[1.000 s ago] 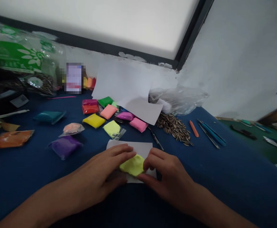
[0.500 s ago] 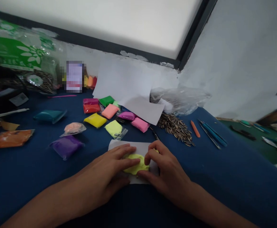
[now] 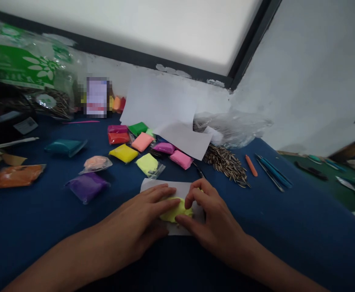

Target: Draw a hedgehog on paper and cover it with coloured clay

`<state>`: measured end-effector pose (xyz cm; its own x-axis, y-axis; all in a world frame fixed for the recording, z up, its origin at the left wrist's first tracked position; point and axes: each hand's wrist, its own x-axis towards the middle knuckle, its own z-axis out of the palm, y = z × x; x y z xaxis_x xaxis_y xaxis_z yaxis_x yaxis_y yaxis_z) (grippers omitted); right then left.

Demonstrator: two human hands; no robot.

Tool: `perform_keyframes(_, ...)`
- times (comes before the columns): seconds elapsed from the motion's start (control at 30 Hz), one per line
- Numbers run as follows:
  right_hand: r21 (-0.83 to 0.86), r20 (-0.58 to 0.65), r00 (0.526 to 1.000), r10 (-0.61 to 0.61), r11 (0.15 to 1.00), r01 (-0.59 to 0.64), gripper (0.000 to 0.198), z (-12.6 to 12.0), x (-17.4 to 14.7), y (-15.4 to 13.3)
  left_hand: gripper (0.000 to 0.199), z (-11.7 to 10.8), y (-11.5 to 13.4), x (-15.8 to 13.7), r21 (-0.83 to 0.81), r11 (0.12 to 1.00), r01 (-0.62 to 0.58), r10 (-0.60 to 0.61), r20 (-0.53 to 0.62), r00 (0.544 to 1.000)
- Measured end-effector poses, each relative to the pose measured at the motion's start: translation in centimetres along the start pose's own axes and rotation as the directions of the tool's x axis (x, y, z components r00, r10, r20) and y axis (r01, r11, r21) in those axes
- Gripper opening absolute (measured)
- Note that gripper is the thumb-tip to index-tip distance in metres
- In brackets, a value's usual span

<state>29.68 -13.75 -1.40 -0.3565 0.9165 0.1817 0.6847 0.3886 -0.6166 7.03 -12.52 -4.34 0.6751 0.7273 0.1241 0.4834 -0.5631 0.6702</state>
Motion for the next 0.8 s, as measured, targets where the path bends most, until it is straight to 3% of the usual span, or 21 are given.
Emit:
perform_keyframes(0.17,-0.049,-0.025,1.0,-0.018,0.999,0.017,0.028,0.4,0.1,-0.2,0.049,0.0,0.1,0.1,0.002,0.999,-0.043,0.043,-0.026,0.999)
perform_keyframes(0.33,-0.059,-0.02,1.0,0.001,0.998,-0.002,0.028,1.0,0.3,-0.4,0.055,-0.1,0.2,0.2,0.005,1.0,0.003,-0.003,0.014,1.0)
perform_keyframes(0.53,-0.016,-0.02,1.0,0.009,1.0,-0.009,0.022,-0.5,0.4,-0.1,0.058,0.2,-0.1,0.1,0.007,1.0,-0.021,0.021,-0.026,0.999)
perform_keyframes(0.67,-0.042,0.046,0.999,0.012,0.999,-0.01,0.038,-0.9,0.2,0.0,0.052,0.1,0.0,0.1,0.017,0.999,-0.028,0.028,-0.029,0.999)
perform_keyframes(0.8,-0.049,0.072,0.997,0.008,0.999,-0.004,0.036,-0.5,0.2,0.0,0.049,-0.1,0.0,0.1,0.036,0.998,-0.047,0.047,-0.017,0.999)
